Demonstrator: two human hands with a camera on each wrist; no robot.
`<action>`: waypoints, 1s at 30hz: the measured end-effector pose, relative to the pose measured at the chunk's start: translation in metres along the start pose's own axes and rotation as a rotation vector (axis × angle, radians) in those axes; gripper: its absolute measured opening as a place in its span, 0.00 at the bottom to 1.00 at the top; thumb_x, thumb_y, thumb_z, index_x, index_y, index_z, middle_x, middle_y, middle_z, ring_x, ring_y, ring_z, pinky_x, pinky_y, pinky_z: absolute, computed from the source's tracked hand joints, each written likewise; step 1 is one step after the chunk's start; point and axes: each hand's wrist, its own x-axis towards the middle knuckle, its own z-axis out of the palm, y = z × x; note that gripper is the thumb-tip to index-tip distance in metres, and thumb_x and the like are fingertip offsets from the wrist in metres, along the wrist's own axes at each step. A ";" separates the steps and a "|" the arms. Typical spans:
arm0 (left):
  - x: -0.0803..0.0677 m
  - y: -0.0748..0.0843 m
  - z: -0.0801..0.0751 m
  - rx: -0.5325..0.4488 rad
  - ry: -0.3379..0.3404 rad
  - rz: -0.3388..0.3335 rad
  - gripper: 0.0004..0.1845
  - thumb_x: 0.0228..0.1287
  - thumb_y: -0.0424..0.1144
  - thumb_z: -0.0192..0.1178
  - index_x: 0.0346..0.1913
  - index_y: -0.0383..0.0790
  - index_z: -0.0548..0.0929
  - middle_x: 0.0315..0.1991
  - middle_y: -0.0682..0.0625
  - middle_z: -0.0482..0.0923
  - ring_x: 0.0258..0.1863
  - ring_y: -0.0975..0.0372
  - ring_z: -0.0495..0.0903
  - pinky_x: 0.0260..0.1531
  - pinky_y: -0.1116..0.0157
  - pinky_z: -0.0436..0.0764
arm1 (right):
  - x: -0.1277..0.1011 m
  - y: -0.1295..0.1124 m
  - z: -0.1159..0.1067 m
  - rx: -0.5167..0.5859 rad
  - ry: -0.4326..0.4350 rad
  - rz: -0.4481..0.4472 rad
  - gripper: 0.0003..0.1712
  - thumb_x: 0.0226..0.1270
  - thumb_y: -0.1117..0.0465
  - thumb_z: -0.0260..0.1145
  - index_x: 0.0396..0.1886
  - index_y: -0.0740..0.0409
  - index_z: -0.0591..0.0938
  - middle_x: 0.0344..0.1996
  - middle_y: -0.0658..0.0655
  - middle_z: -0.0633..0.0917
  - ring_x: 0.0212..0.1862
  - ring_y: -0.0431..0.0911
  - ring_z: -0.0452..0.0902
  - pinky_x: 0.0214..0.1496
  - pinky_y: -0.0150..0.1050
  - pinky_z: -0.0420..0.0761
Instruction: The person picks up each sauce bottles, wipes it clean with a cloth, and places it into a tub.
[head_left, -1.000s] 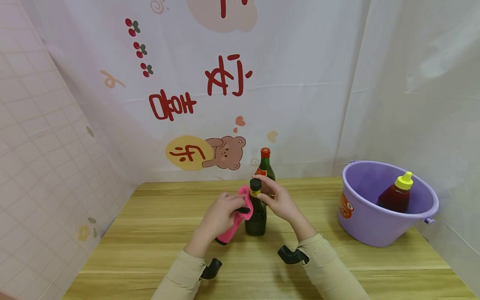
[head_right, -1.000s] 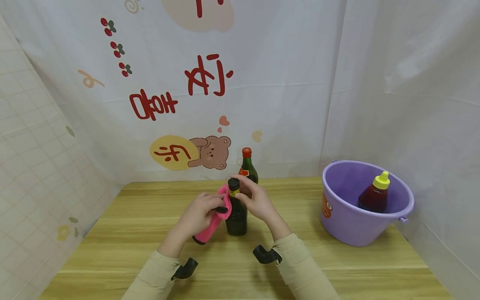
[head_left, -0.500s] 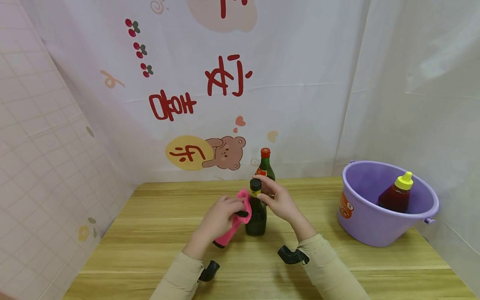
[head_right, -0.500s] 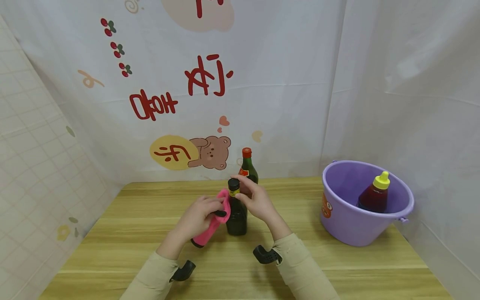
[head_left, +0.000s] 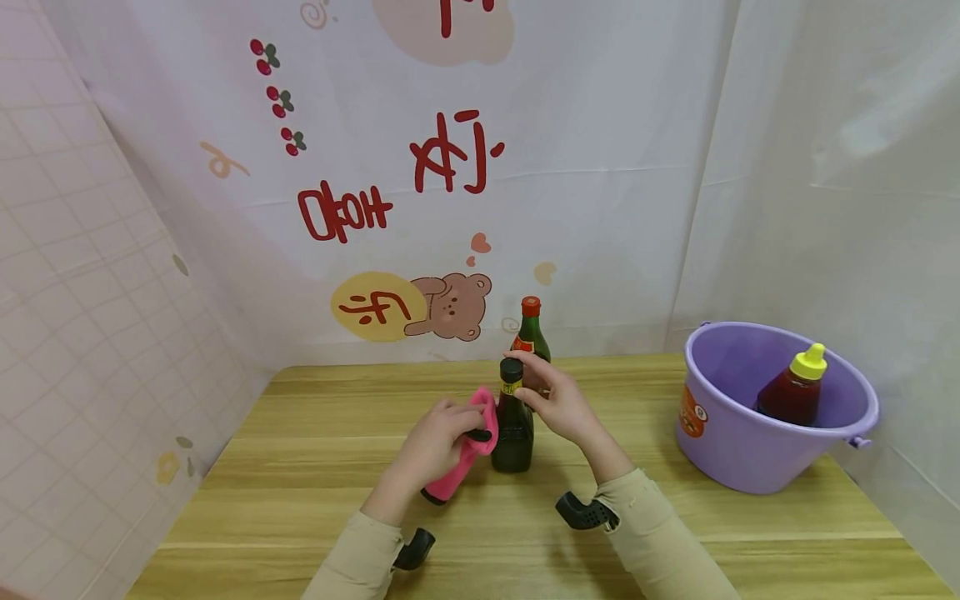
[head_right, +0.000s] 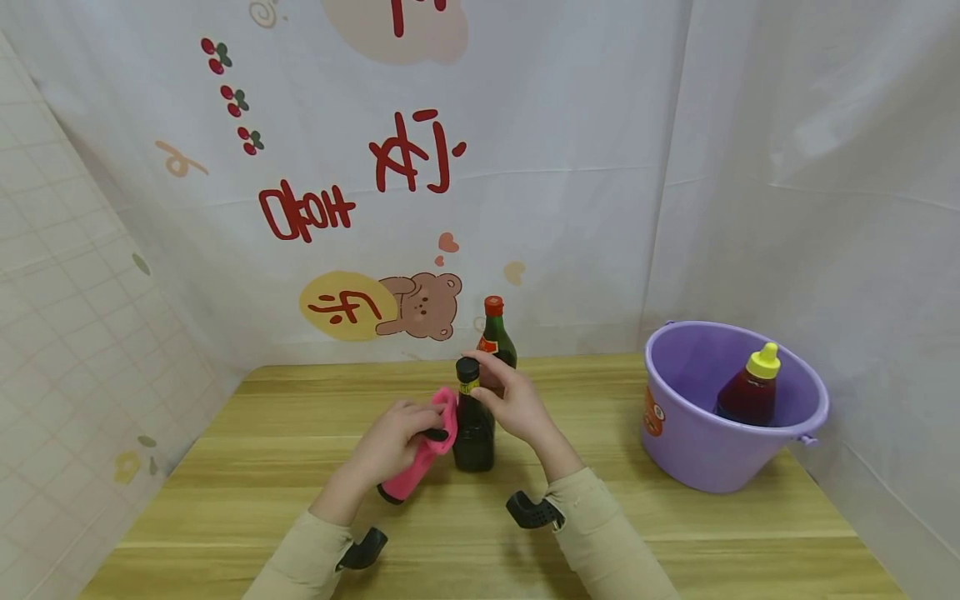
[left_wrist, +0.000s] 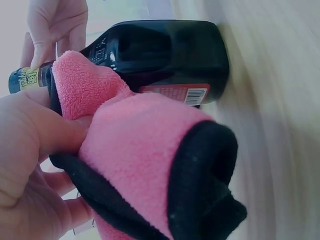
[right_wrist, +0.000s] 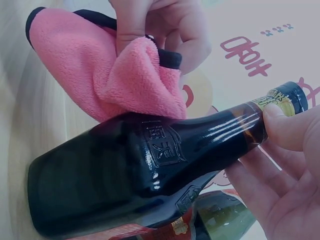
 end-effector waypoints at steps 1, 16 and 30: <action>-0.001 0.000 0.000 -0.003 -0.001 -0.005 0.13 0.52 0.26 0.73 0.35 0.46 0.84 0.39 0.56 0.85 0.36 0.57 0.76 0.40 0.62 0.77 | 0.000 0.000 0.000 0.001 0.001 -0.002 0.33 0.66 0.70 0.66 0.68 0.46 0.73 0.46 0.57 0.85 0.46 0.49 0.83 0.43 0.45 0.82; -0.009 -0.007 0.007 -0.010 0.021 0.045 0.16 0.49 0.20 0.69 0.34 0.45 0.83 0.35 0.57 0.84 0.32 0.61 0.78 0.39 0.62 0.75 | -0.001 0.001 0.000 0.000 0.001 0.010 0.32 0.66 0.70 0.66 0.69 0.46 0.73 0.47 0.57 0.85 0.47 0.50 0.83 0.45 0.47 0.82; -0.015 -0.013 0.014 -0.010 -0.049 0.035 0.16 0.49 0.18 0.66 0.31 0.45 0.82 0.31 0.58 0.82 0.32 0.63 0.77 0.39 0.62 0.75 | 0.000 0.001 0.001 0.004 -0.003 0.007 0.32 0.67 0.69 0.66 0.69 0.47 0.73 0.46 0.56 0.85 0.47 0.49 0.83 0.45 0.46 0.82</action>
